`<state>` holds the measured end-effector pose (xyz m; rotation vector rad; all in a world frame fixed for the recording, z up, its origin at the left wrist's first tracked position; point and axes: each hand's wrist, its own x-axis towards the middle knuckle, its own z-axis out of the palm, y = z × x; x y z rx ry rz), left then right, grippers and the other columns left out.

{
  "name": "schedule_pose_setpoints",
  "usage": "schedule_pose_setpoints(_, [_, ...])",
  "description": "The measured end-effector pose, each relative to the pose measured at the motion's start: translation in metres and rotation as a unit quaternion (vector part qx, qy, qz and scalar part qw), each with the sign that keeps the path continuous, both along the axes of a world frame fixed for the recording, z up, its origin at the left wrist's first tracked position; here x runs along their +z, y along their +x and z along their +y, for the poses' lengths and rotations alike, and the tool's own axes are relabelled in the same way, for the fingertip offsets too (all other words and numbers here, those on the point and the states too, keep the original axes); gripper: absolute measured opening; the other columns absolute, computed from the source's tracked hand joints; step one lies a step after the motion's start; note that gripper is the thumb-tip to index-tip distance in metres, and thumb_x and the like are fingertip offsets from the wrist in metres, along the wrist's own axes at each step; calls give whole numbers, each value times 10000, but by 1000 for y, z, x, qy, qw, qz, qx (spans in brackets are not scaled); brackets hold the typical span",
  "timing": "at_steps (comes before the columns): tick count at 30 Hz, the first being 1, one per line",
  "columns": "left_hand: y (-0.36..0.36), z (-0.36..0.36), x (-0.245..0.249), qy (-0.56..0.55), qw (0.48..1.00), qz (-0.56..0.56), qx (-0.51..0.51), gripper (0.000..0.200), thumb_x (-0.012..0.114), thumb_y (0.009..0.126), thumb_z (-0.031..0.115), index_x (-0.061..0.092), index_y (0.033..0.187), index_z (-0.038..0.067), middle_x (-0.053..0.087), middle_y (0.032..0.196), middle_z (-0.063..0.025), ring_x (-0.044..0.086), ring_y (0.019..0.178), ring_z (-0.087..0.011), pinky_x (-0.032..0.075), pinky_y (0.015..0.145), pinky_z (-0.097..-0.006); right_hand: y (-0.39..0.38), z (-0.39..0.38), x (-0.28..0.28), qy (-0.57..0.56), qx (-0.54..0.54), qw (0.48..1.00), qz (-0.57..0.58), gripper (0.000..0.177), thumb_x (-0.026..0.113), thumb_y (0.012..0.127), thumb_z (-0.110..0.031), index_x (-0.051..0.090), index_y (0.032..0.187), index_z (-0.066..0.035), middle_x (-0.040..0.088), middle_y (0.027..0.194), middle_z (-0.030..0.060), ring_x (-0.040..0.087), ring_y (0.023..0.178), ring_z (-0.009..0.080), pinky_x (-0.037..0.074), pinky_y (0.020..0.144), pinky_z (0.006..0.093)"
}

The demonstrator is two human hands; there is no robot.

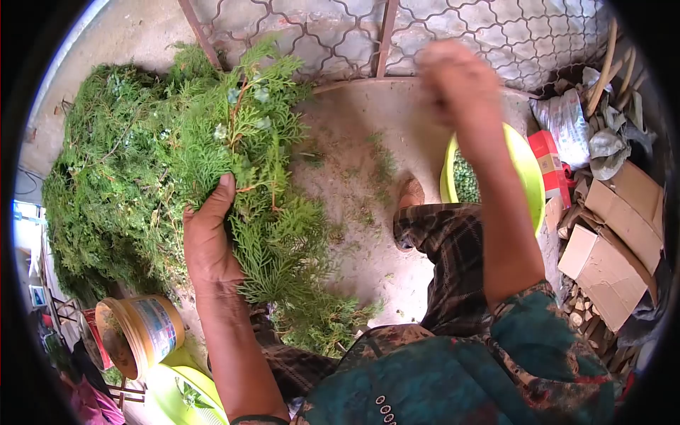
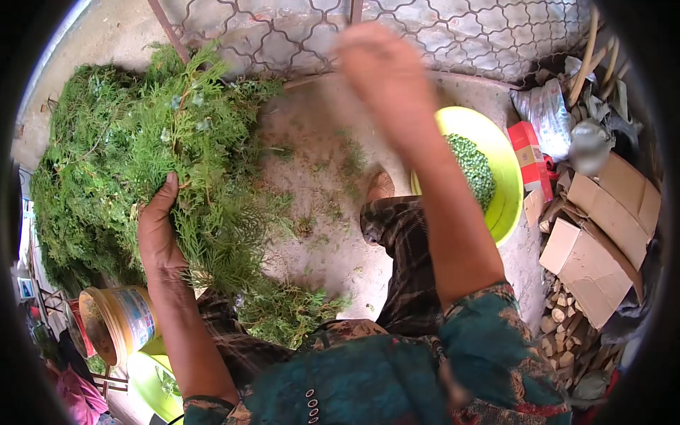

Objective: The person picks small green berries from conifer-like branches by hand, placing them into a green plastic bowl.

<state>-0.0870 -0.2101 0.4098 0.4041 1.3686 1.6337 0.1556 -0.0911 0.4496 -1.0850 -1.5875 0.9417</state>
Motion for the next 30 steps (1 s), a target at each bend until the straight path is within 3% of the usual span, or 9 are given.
schedule_pose_setpoints(1, [1, 0, 0, 3, 1000, 0, 0, 224, 631, 809, 96, 592, 1005, -5, 643, 904, -81, 609, 798, -175, 496, 739, -308, 22, -1, 5, -3, -74, 996, 55, 130, 582, 819, -163, 593, 887, -53, 526, 715, -28, 478, 623, 84, 425, 584, 233])
schedule_pose_setpoints(5, [0, 1, -7, -7, 997, 29, -67, 325, 599, 839, 282, 623, 1015, 11, 629, 968, -81, 549, 920, -181, 397, 865, -322, 183, 25, -83, 234, -315, 872, -294, 201, 576, 827, -158, 580, 972, -18, 613, 819, 102, 582, 733, 234, 457, 654, 320])
schedule_pose_setpoints(7, [7, 2, -6, 8, 998, -20, -56, 346, 596, 842, 299, 608, 1039, 15, 628, 950, -85, 563, 850, -177, 430, 808, -309, 277, 10, -172, -39, -268, 697, -664, 371, 636, 777, -194, 519, 1084, -21, 602, 970, 177, 599, 893, 329, 474, 746, 419])
schedule_pose_setpoints(9, [12, 5, 1, 18, 998, 27, -61, 381, 639, 818, 296, 591, 1050, -3, 627, 959, -92, 573, 849, -175, 437, 815, -300, 300, -26, -174, -182, -76, 643, -740, 327, 644, 760, -193, 561, 1017, -8, 610, 902, 190, 607, 843, 328, 487, 737, 416])
schedule_pose_setpoints(12, [22, 8, -1, 45, 998, 34, 7, 254, 667, 805, 137, 587, 1029, 47, 625, 956, -50, 579, 845, -141, 453, 751, -265, 272, 12, -178, -13, -88, 714, -694, 253, 640, 756, -189, 602, 918, 1, 632, 826, 159, 610, 739, 327, 486, 683, 398])
schedule_pose_setpoints(13, [23, 10, -4, 43, 998, 37, 2, 254, 667, 805, 137, 587, 1029, 47, 625, 956, -50, 579, 845, -141, 453, 751, -265, 190, -7, -106, -100, -171, 903, -382, 200, 624, 789, -188, 614, 834, 6, 621, 717, 87, 588, 633, 236, 469, 610, 337])
schedule_pose_setpoints(15, [26, 15, -6, 46, 998, 38, 1, 233, 669, 805, 143, 592, 1006, 53, 626, 929, -40, 578, 814, -130, 456, 717, -261, 101, -19, -54, -80, -33, 995, -54, 62, 620, 818, -74, 600, 830, -17, 546, 688, -8, 479, 615, 48, 414, 557, 206])
schedule_pose_setpoints(20, [38, 20, -8, 38, 998, 45, -22, 187, 663, 814, 161, 590, 951, 57, 619, 870, -19, 557, 749, -98, 441, 657, -238, -45, -38, 0, 337, 179, 919, -94, 108, 583, 791, -118, 548, 843, -30, 564, 751, 119, 564, 671, 286, 461, 587, 382])
schedule_pose_setpoints(30, [36, 20, -19, 79, 987, 131, -57, 176, 636, 830, 122, 616, 989, 50, 624, 895, -1, 538, 777, -80, 429, 697, -235, -74, -15, -35, 244, 209, 921, -221, 244, 597, 776, -133, 538, 984, -19, 582, 850, 146, 571, 781, 322, 461, 661, 376])
